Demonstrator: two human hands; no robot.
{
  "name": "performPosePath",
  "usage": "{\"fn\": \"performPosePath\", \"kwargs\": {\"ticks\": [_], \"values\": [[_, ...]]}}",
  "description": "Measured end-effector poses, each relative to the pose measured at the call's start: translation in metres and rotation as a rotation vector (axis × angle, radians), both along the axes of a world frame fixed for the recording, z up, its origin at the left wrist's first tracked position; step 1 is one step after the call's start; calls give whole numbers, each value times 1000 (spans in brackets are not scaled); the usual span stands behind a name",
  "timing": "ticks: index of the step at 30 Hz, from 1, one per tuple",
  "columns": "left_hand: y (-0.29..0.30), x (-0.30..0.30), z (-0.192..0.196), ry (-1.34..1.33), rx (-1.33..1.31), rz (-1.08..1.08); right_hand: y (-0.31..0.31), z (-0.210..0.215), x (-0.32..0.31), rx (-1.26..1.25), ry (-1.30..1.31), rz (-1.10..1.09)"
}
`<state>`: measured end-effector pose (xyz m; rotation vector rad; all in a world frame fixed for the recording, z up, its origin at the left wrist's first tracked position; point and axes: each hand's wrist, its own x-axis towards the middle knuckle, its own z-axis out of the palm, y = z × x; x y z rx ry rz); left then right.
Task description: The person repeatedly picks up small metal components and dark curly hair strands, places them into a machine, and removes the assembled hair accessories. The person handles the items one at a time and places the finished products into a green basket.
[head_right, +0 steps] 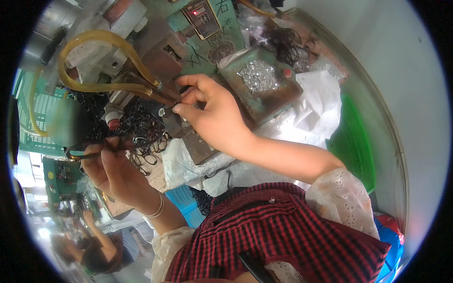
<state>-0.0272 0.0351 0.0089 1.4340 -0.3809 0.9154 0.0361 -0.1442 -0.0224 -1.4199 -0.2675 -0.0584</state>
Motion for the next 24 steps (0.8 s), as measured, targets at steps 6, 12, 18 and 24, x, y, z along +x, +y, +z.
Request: {"fn": "performPosePath", "kwargs": {"ticks": [6,12,18,24], "values": [[-8,-3,10,-105,-182,37,-3,-26,3,-54,-59,-110],[1,31,2,-114,-44,55,15,-27,2,417,133,-60],[-4,23,7,-19,-29,83,14,-15,-19,296,46,-85],[-43,9,-5,242,139,34,-73,-54,69,-852,-488,-516]]}}
